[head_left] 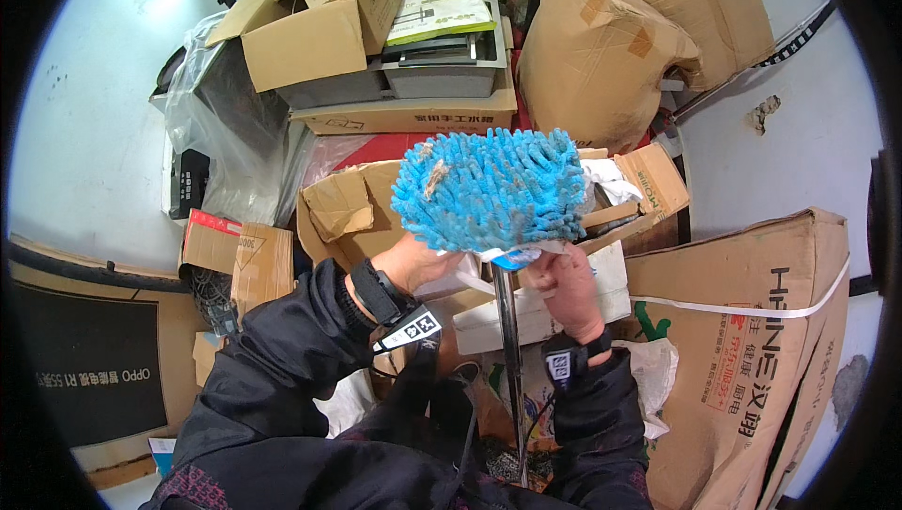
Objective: The person attaches a blue microfiber mop head to a metal pole by wrapping and tying a white strap around the connection point. They then extend the pole to its full length and hold the assembled mop upright.
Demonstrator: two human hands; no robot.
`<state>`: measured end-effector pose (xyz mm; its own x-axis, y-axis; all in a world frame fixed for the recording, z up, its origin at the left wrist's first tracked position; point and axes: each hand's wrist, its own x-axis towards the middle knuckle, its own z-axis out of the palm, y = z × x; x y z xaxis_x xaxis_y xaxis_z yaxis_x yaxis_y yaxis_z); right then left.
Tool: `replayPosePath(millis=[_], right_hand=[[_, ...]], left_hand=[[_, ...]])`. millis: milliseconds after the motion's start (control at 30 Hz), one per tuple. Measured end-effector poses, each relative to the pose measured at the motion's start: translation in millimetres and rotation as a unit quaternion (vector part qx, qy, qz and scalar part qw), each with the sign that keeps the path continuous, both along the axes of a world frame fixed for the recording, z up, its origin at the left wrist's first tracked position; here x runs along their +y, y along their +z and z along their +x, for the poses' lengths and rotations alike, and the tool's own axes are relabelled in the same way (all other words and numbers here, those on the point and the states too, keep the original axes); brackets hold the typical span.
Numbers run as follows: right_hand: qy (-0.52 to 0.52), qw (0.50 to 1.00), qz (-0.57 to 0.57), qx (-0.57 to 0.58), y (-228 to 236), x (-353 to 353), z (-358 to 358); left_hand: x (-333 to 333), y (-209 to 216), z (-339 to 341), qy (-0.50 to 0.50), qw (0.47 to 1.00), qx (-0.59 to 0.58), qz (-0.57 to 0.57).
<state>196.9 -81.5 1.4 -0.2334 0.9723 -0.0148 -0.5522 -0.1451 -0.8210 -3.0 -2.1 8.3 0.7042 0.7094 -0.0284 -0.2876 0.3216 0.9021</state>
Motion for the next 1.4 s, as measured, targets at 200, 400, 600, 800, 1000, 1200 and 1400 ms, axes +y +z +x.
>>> replayPosePath(millis=[200,400,600,800,1000,1200,1400], right_hand=[[-0.007,0.997,-0.064,0.042,11.4,20.7,24.2],[-0.058,0.973,0.068,-0.215,33.7,46.7,11.0],[-0.019,0.942,0.175,-0.286,55.3,69.2,25.8],[0.049,0.977,0.135,-0.156,65.9,78.1,21.6],[0.064,0.97,0.165,-0.169,66.9,90.1,6.4],[0.073,0.978,0.184,-0.073,77.1,100.1,-16.7],[0.072,0.983,0.135,-0.097,86.3,113.0,-20.5]], left_hand=[[0.6,9.5,11.1,-0.006,1.0,-0.012,0.003],[-0.9,18.5,13.8,-0.021,0.999,-0.03,-0.018],[4.1,41.0,-13.6,-0.077,0.992,-0.066,-0.082],[13.5,45.6,-16.2,-0.057,0.981,-0.129,-0.135],[22.1,50.4,-35.0,-0.052,0.986,-0.12,-0.104],[20.0,61.2,-40.1,-0.02,0.978,-0.157,-0.135],[26.3,52.4,-53.6,0.0,0.976,-0.163,-0.147]])
